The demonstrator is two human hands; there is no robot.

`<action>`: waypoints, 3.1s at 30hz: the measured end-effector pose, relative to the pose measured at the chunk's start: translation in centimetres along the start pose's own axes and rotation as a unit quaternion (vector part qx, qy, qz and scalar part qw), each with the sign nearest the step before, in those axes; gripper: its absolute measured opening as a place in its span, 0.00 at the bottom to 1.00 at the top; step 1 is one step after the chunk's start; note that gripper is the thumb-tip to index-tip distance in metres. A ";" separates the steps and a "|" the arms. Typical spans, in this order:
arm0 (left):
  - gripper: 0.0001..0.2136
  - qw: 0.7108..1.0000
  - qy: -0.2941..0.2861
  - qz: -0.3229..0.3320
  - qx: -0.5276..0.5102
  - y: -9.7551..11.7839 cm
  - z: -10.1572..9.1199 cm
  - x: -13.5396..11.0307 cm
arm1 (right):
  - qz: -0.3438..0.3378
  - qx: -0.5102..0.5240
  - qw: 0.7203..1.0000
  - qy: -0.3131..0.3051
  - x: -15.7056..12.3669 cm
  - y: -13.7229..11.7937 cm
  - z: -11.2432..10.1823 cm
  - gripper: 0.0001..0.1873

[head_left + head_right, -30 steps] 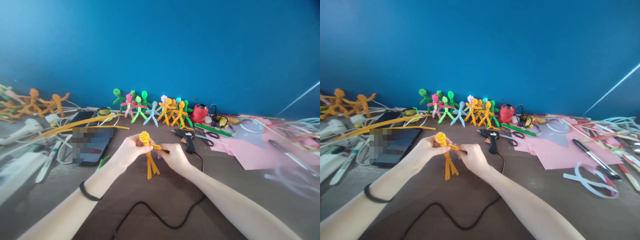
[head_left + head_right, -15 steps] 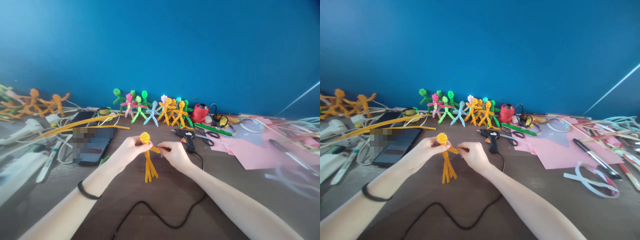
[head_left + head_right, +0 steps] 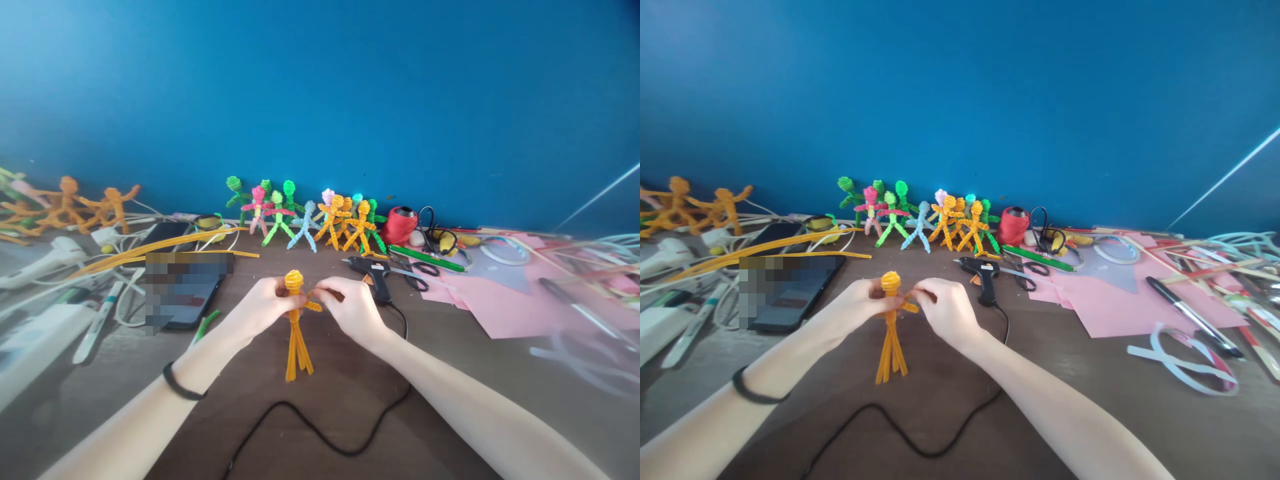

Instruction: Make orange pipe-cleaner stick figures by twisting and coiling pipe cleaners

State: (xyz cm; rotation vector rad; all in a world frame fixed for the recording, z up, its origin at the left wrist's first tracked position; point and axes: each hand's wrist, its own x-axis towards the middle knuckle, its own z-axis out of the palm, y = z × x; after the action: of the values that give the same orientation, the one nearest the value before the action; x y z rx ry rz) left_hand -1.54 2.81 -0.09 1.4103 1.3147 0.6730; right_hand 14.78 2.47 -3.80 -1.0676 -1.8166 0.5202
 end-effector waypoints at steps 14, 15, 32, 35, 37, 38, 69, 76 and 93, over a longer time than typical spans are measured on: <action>0.07 0.995 0.053 0.053 -0.063 -0.4 0.1 0.2 | -0.062 -0.004 0.998 -0.009 -0.7 -1.8 0.3 0.10; 0.08 0.994 0.064 0.055 -0.069 -0.4 0.1 0.2 | -0.058 0.005 0.998 -0.013 -0.8 -1.9 0.4 0.11; 0.07 0.981 0.109 0.008 -0.162 0.5 0.2 0.0 | 0.020 0.080 0.997 -0.003 -1.6 -1.3 1.0 0.08; 0.07 0.980 0.106 0.017 -0.165 0.5 0.2 -0.1 | 0.083 0.150 0.985 -0.036 -1.5 -1.1 1.1 0.06; 0.07 0.981 0.096 0.027 -0.166 0.4 0.2 -0.1 | 0.113 0.193 0.973 -0.053 -1.3 -0.9 1.1 0.06; 0.07 0.981 0.091 0.031 -0.166 0.4 0.2 -0.1 | 0.124 0.207 0.969 -0.057 -1.3 -0.8 1.2 0.05; 0.09 0.992 -0.050 0.095 -0.061 1.1 -0.3 -0.8 | 0.153 0.262 0.932 -0.198 0.4 1.0 -0.6 0.09; 0.07 0.992 -0.080 0.094 0.005 1.0 -0.7 -0.8 | 0.109 0.159 0.967 -0.170 0.8 0.9 -1.1 0.06; 0.08 0.989 0.019 0.112 0.096 -0.4 -0.6 0.2 | -0.013 -0.010 1.000 -0.005 -0.3 -1.9 -0.5 0.06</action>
State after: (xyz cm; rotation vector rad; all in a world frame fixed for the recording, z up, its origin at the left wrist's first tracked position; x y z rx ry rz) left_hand -2.15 3.16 -0.35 1.7280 1.2885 0.7394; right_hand 14.44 1.20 -2.35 -1.0552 -1.8453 0.4933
